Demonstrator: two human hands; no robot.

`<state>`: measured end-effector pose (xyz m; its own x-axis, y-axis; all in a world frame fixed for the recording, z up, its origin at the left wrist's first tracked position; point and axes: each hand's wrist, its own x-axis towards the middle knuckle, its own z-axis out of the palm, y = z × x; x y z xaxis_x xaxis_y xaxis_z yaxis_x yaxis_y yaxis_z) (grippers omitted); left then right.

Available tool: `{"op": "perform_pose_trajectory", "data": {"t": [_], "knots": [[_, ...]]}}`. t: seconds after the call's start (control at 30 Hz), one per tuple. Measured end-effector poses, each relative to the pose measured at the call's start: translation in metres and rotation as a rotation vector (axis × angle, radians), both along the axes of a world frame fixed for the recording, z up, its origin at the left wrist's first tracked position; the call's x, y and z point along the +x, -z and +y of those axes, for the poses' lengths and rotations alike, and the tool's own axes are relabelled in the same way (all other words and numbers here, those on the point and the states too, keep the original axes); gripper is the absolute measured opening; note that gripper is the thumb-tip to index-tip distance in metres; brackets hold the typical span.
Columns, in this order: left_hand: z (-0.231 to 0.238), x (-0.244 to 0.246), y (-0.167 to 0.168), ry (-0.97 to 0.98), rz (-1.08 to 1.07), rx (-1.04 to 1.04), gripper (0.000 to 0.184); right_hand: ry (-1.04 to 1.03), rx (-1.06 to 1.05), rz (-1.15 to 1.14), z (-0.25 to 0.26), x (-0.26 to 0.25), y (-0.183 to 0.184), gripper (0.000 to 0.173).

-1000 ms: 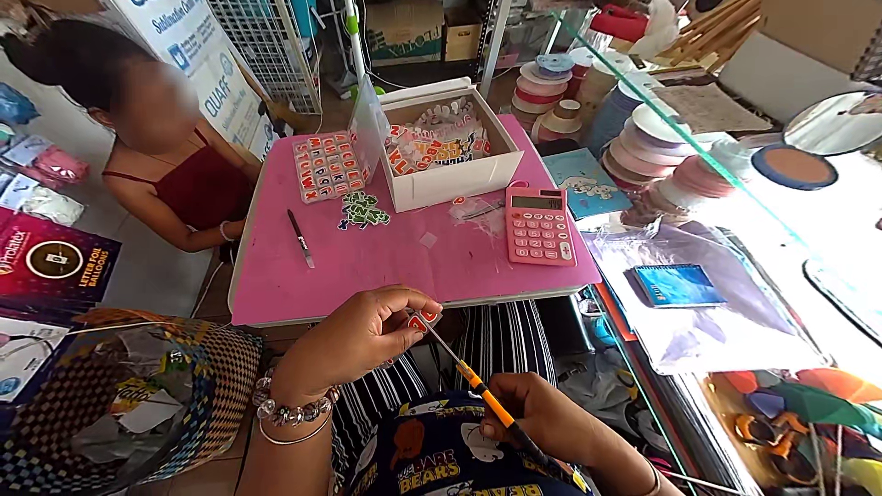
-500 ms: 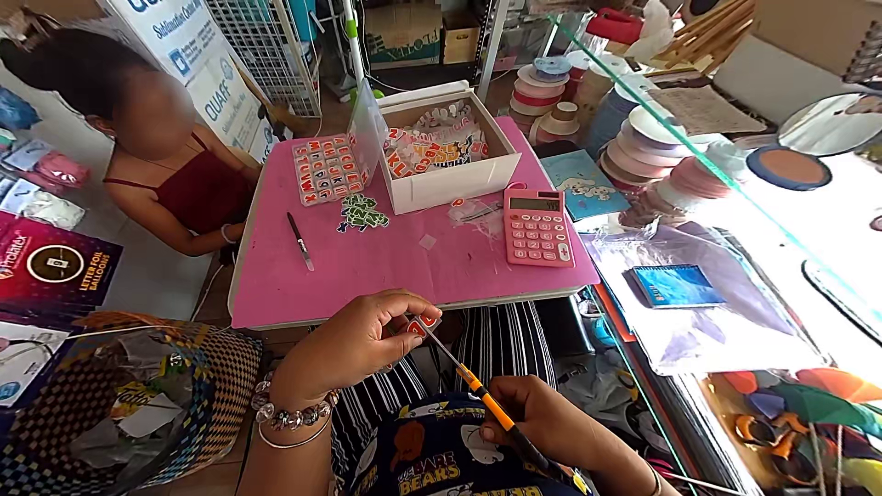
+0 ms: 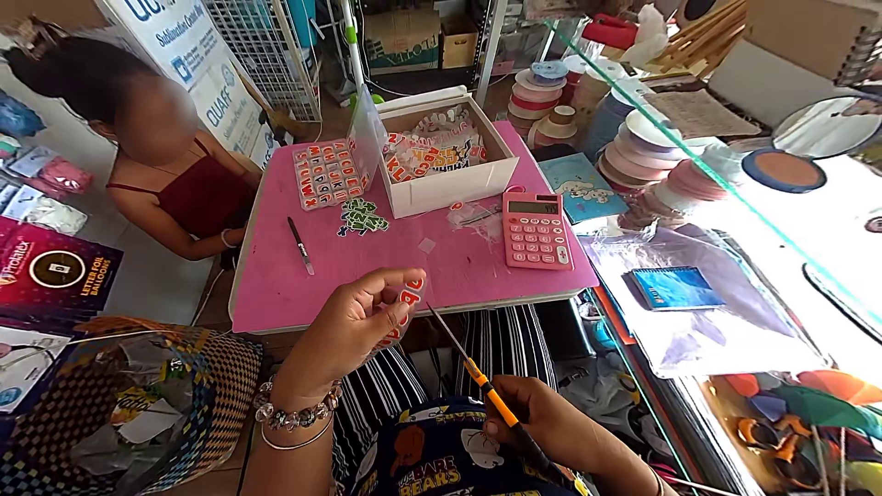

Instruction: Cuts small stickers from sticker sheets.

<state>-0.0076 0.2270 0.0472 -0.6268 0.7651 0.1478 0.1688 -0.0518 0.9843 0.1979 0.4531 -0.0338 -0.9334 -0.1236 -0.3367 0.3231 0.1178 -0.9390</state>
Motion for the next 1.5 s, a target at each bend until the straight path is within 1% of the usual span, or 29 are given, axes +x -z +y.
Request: {"op": "perform_pose_trajectory", "data": {"t": [0.07,0.13,0.17,0.27,0.3,0.37,0.5,0.6,0.67,0.73,0.8,0.9,0.97,1.07,1.13,1.3,1.5], "knots": [[0.002,0.001,-0.002,-0.036,-0.021,0.050,0.043,0.034,-0.025,0.035,-0.002,-0.001,0.001,0.037],[0.006,0.004,-0.004,-0.072,-0.009,0.128,0.045,0.068,-0.056,0.079,-0.005,-0.003,0.001,0.036],[0.009,0.006,-0.004,-0.102,0.006,0.186,0.043,0.083,-0.064,0.103,-0.007,-0.004,0.000,0.035],[0.021,0.016,-0.010,-0.217,0.034,0.341,0.027,0.123,-0.038,0.191,-0.014,-0.012,-0.006,0.035],[0.024,0.019,-0.015,-0.242,0.036,0.383,0.026,0.134,-0.023,0.224,-0.015,-0.015,-0.009,0.036],[0.028,0.026,-0.029,-0.253,0.077,0.452,0.026,0.152,-0.004,0.326,-0.016,-0.021,-0.014,0.038],[0.024,0.044,-0.072,-0.222,0.306,0.576,0.027,0.167,-0.041,0.635,-0.008,-0.033,-0.028,0.036],[0.022,0.050,-0.086,-0.208,0.377,0.610,0.033,0.185,-0.047,0.700,-0.002,-0.035,-0.037,0.033],[0.025,0.048,-0.082,-0.206,0.345,0.579,0.039,0.203,-0.040,0.688,-0.001,-0.035,-0.037,0.032],[0.029,0.046,-0.071,-0.212,0.265,0.552,0.044,0.222,-0.051,0.651,-0.005,-0.035,-0.031,0.031],[0.034,0.044,-0.059,-0.239,0.189,0.542,0.049,0.231,-0.064,0.603,-0.010,-0.034,-0.025,0.030],[0.046,0.046,-0.045,-0.313,0.145,0.545,0.053,0.218,-0.101,0.545,-0.018,-0.033,-0.023,0.029],[0.054,0.048,-0.037,-0.349,0.136,0.566,0.051,0.207,-0.119,0.539,-0.023,-0.035,-0.024,0.031],[0.063,0.050,-0.028,-0.356,0.130,0.592,0.039,0.203,-0.136,0.566,-0.026,-0.039,-0.027,0.030],[0.067,0.052,-0.025,-0.383,0.163,0.602,0.035,0.209,-0.149,0.573,-0.026,-0.041,-0.030,0.029],[0.071,0.056,-0.021,-0.473,0.322,0.575,0.033,0.212,-0.180,0.574,-0.027,-0.039,-0.033,0.027],[0.072,0.061,-0.019,-0.463,0.336,0.545,0.032,0.206,-0.178,0.587,-0.026,-0.036,-0.029,0.027]]}}
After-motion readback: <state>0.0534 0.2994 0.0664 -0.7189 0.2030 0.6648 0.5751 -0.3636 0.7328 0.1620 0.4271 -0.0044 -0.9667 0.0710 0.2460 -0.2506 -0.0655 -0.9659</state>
